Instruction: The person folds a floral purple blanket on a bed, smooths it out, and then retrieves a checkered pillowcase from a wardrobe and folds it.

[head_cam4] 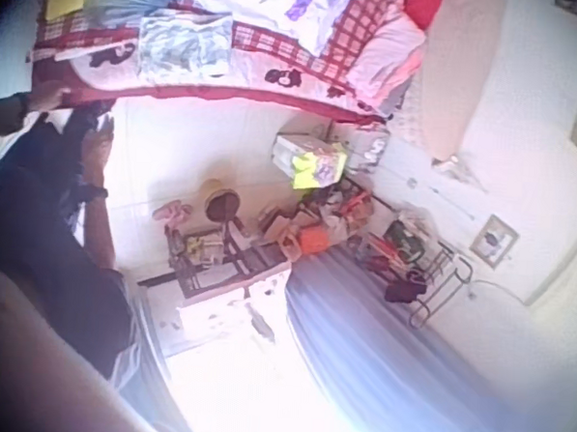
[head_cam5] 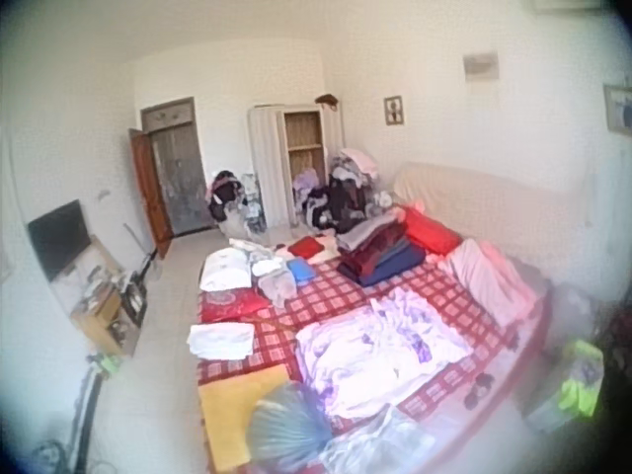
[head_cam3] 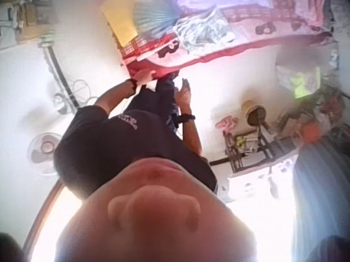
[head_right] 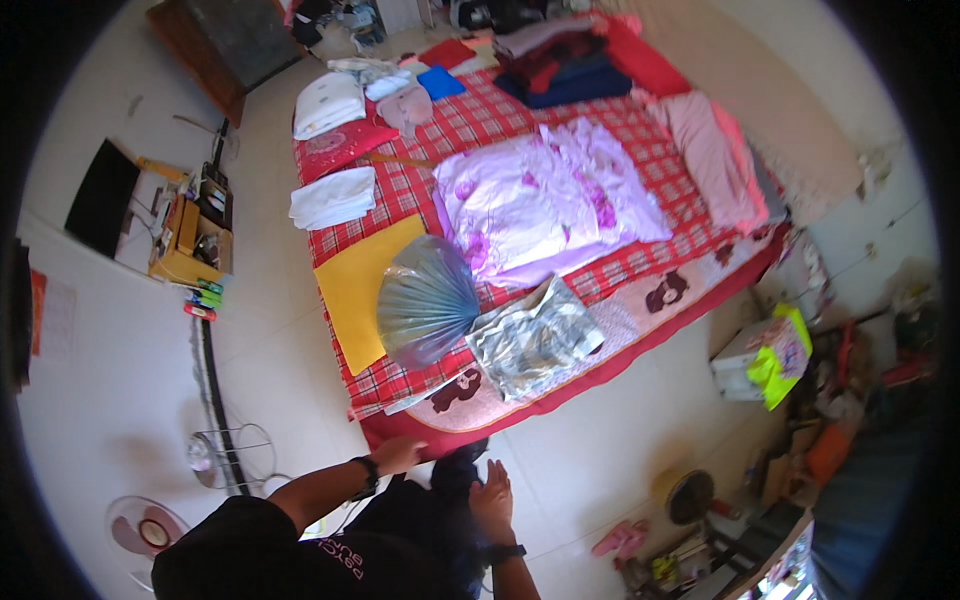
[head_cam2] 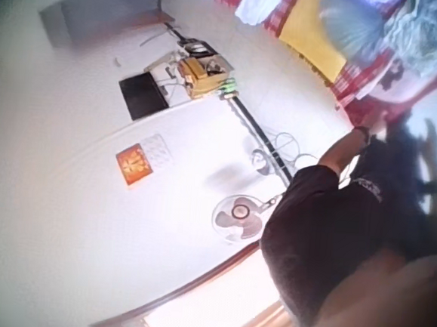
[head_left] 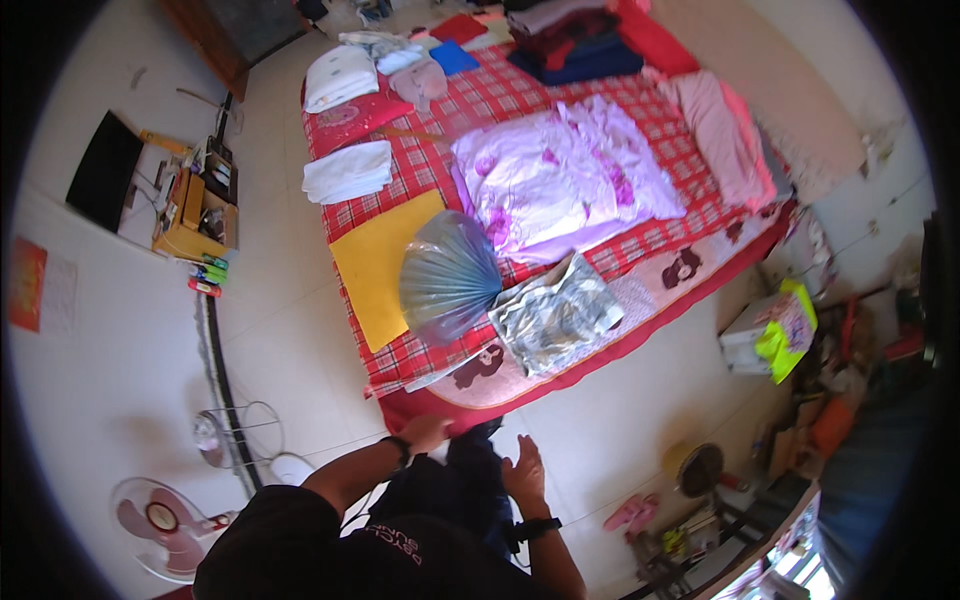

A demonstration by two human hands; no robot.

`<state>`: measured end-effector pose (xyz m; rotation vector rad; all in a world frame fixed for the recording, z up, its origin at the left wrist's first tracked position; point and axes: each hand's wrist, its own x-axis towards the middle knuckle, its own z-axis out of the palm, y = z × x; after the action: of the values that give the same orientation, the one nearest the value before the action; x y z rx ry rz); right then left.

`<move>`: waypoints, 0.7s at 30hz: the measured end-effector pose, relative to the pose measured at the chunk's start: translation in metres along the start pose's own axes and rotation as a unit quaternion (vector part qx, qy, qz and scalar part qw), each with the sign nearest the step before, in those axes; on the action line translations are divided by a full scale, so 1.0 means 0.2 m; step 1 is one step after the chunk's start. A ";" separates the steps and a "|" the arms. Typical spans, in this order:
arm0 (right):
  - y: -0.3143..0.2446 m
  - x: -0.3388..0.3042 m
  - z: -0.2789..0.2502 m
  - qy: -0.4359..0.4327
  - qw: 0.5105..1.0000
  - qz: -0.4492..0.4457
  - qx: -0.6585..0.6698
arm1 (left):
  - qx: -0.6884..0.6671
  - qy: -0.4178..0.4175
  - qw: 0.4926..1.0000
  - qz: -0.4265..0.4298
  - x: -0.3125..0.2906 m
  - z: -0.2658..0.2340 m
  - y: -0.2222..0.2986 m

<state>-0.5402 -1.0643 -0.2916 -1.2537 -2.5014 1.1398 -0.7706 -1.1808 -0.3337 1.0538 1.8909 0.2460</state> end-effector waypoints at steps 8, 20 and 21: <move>-0.53 -0.08 -0.54 0.050 0.991 -0.079 0.099 | -0.010 0.165 0.984 -0.065 -0.74 0.38 -0.88; -1.77 -0.92 -2.00 0.290 0.777 -0.554 0.069 | -0.130 0.530 0.723 0.424 -2.21 -1.18 0.57; -1.84 -1.11 -2.15 0.314 0.744 -0.590 -0.019 | -0.119 0.543 0.643 0.528 -2.24 -1.21 0.75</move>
<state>-0.4546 -1.1171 0.3065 0.1431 -2.0316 0.2377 -0.7873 -1.3663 0.1637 1.9521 1.7313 2.1580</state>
